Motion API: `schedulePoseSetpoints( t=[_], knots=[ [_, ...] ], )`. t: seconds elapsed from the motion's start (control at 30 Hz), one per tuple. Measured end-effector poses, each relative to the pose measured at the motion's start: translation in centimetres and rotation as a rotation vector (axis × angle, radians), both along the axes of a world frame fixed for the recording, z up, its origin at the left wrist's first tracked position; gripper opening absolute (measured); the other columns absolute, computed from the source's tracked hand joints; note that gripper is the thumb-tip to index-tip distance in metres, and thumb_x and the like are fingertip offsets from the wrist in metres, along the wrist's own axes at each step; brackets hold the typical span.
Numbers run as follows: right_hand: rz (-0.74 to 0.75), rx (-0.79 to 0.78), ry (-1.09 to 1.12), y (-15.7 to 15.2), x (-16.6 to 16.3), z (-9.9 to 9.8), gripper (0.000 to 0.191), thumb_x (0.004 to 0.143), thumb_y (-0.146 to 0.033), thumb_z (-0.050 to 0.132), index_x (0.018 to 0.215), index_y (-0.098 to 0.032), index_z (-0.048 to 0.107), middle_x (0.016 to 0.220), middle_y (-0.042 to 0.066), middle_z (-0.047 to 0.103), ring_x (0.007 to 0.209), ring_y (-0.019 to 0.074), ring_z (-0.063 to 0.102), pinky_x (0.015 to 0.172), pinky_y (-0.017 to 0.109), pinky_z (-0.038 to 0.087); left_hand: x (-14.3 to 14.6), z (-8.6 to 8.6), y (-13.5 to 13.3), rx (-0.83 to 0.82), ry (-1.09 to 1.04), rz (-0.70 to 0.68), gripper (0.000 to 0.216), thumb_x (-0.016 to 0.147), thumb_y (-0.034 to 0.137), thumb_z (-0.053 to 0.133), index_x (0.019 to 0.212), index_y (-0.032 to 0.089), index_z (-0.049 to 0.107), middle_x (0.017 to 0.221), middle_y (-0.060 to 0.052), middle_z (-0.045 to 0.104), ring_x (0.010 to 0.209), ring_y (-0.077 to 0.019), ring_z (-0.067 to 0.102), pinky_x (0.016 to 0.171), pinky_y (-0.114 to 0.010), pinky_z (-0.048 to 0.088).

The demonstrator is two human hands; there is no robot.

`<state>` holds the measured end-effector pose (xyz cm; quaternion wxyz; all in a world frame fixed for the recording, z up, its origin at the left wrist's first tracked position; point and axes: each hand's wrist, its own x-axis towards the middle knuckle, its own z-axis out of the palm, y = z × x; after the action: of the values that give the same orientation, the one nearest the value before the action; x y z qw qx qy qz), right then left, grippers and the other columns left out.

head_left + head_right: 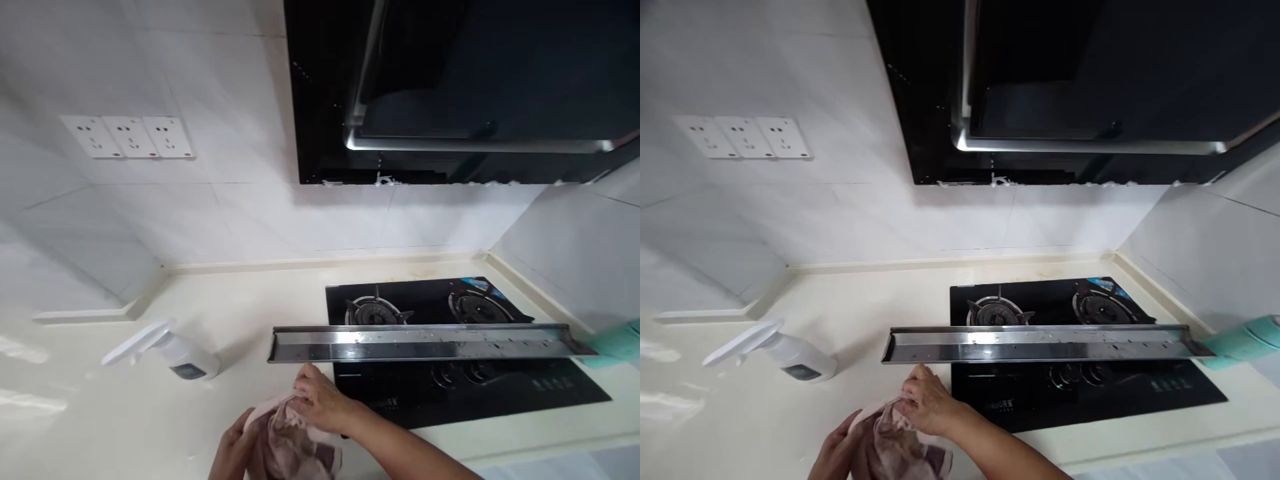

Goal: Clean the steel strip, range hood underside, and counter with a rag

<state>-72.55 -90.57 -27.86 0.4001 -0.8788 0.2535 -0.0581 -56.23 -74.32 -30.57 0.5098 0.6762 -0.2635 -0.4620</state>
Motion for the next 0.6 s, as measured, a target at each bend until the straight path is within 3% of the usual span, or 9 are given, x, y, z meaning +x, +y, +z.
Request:
schedulePoseSetpoints(
  t=[0.07, 0.17, 0.23, 0.33, 0.4, 0.5, 0.6],
  knots=[
    [-0.012, 0.043, -0.079, -1.0, -1.0, 2.3, 0.018, 0.092, -0.031, 0.061, 0.080, -0.018, 0.056, 0.087, 0.001, 0.059, 0.080, 0.0145, 0.052, 0.077, 0.027, 0.040, -1.2, 1.8, -1.0, -0.013, 0.133, -0.008, 0.048, 0.081, 0.061, 0.067, 0.110, 0.023, 0.073, 0.097, -0.007, 0.076, 0.100, -0.0310, 0.069, 0.098, -0.042, 0.053],
    [-0.099, 0.124, -0.232, -3.1, -3.9, 5.7, 0.030, 0.099, -0.042, 0.047, 0.078, -0.021, 0.050, 0.065, -0.005, 0.043, 0.065, 0.0128, 0.040, 0.068, 0.027, 0.036, -3.3, 4.6, -3.3, -0.026, 0.095, -0.099, 0.051, 0.069, 0.059, 0.081, 0.106, 0.025, 0.075, 0.095, -0.007, 0.076, 0.098, -0.0324, 0.069, 0.091, -0.040, 0.056],
    [-0.172, 0.159, -0.351, -4.8, -6.7, 7.7, 0.034, 0.101, -0.047, 0.041, 0.081, -0.022, 0.052, 0.071, -0.002, 0.050, 0.070, 0.0146, 0.046, 0.072, 0.028, 0.039, -5.1, 6.2, -5.1, -0.034, 0.038, -0.195, 0.051, 0.066, 0.058, 0.083, 0.104, 0.025, 0.076, 0.098, -0.007, 0.076, 0.099, -0.0325, 0.068, 0.089, -0.039, 0.056],
    [-0.234, 0.200, -0.448, -7.5, -11.6, 9.4, 0.037, 0.097, -0.056, 0.044, 0.093, -0.022, 0.062, 0.100, 0.006, 0.065, 0.097, 0.0206, 0.057, 0.091, 0.032, 0.044, -8.4, 7.6, -7.6, -0.034, -0.043, -0.331, 0.046, 0.075, 0.061, 0.075, 0.106, 0.026, 0.075, 0.101, -0.007, 0.075, 0.099, -0.0308, 0.067, 0.091, -0.039, 0.055],
    [-0.312, 0.303, -0.470, -9.3, -15.1, 9.3, 0.043, 0.093, -0.060, 0.045, 0.096, -0.022, 0.066, 0.108, 0.008, 0.067, 0.107, 0.0238, 0.058, 0.099, 0.035, 0.043, -10.7, 7.6, -9.2, -0.021, -0.167, -0.350, 0.044, 0.078, 0.065, 0.069, 0.092, 0.024, 0.076, 0.091, -0.007, 0.074, 0.092, -0.0292, 0.065, 0.087, -0.037, 0.054],
    [-0.430, 0.459, -0.451, -11.9, -20.4, 7.5, 0.053, 0.091, -0.065, 0.043, 0.094, -0.021, 0.072, 0.106, 0.010, 0.070, 0.110, 0.0278, 0.060, 0.104, 0.041, 0.042, -14.2, 7.3, -11.6, -0.009, -0.270, -0.232, 0.052, 0.078, 0.073, 0.064, 0.070, 0.022, 0.070, 0.073, -0.005, 0.068, 0.076, -0.0257, 0.061, 0.073, -0.035, 0.052],
    [-0.484, 0.547, -0.381, -14.1, -25.2, 5.4, 0.057, 0.084, -0.070, 0.050, 0.089, -0.020, 0.076, 0.107, 0.011, 0.073, 0.114, 0.0313, 0.060, 0.110, 0.046, 0.039, -17.9, 8.1, -14.5, -0.044, -0.050, -0.014, 0.046, 0.073, 0.068, 0.071, 0.079, 0.022, 0.073, 0.078, -0.005, 0.072, 0.081, -0.0281, 0.066, 0.076, -0.037, 0.054]
  ],
)
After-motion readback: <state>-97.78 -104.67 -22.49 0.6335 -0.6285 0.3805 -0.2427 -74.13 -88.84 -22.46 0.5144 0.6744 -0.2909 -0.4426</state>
